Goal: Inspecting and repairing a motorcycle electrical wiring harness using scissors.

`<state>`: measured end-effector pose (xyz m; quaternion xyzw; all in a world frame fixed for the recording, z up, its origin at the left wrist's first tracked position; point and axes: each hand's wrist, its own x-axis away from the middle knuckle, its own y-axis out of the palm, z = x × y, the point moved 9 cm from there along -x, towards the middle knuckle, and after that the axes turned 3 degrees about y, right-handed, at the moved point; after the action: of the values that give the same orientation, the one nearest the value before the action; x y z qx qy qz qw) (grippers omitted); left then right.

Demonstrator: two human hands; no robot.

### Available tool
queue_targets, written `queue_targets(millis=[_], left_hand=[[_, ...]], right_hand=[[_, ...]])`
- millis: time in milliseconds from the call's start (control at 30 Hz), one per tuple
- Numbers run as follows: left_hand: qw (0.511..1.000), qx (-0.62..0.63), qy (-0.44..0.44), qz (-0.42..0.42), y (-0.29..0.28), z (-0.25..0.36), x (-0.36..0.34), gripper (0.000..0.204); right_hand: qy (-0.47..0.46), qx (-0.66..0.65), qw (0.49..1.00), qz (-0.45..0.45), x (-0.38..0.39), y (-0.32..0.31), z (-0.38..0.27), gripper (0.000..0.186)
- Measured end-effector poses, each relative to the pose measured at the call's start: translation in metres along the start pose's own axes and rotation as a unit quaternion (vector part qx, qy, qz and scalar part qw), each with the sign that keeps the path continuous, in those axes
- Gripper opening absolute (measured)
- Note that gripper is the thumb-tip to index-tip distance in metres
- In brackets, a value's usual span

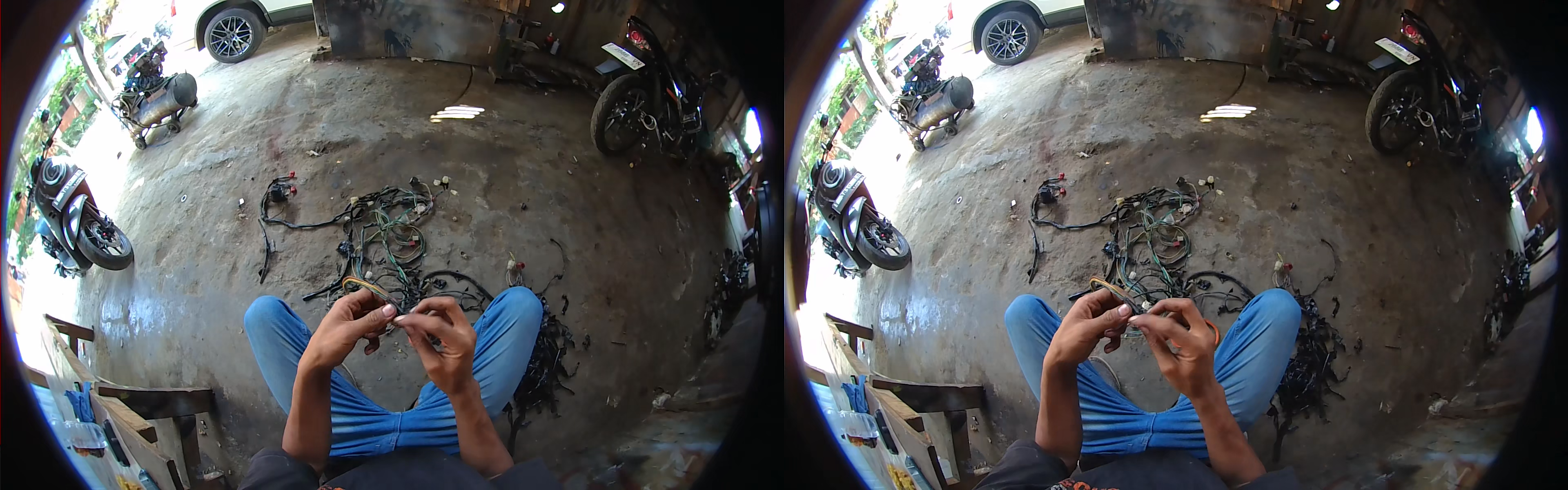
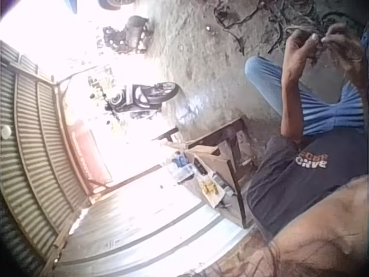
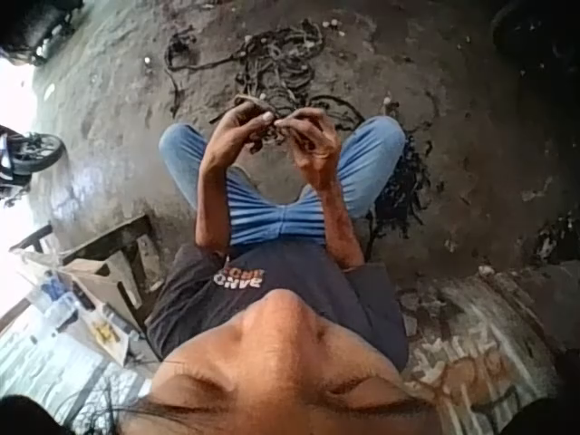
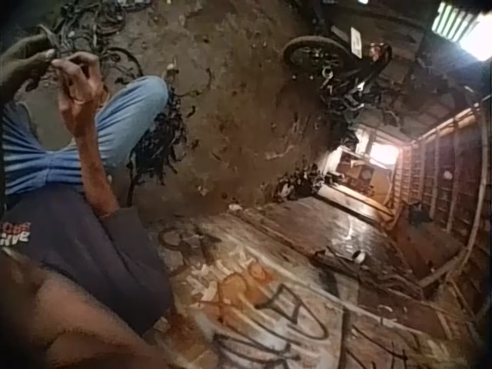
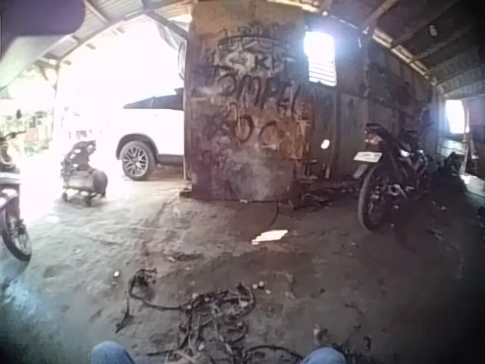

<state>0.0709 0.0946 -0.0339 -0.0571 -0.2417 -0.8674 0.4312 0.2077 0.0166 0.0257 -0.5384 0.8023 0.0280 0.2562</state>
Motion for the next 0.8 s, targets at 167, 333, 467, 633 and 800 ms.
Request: queue_targets(millis=[167,333,467,633,800], left_hand=[[0.991,-0.122,0.053,-0.025,0.003,0.017,0.01,0.024],[0.938,-0.316,0.143,0.0,0.015,0.025,-0.001,0.019],[0.907,-0.343,0.231,0.078,0.006,0.02,-0.003,0.016],[0.931,-0.237,0.277,0.032,0.008,0.012,-0.001,0.016],[0.936,0.013,0.32,0.149,-0.048,0.023,0.024,0.005]], right_hand=[[0.112,-0.042,0.993,0.013,-0.008,-0.007,0.002,0.016],[0.143,-0.004,0.989,0.023,-0.01,-0.014,0.008,0.019],[0.194,-0.084,0.977,0.02,-0.004,-0.002,0.019,0.018],[0.298,-0.354,0.886,-0.014,0.0,0.014,0.052,0.028],[0.32,-0.494,0.808,-0.042,-0.016,0.015,0.057,0.04]])
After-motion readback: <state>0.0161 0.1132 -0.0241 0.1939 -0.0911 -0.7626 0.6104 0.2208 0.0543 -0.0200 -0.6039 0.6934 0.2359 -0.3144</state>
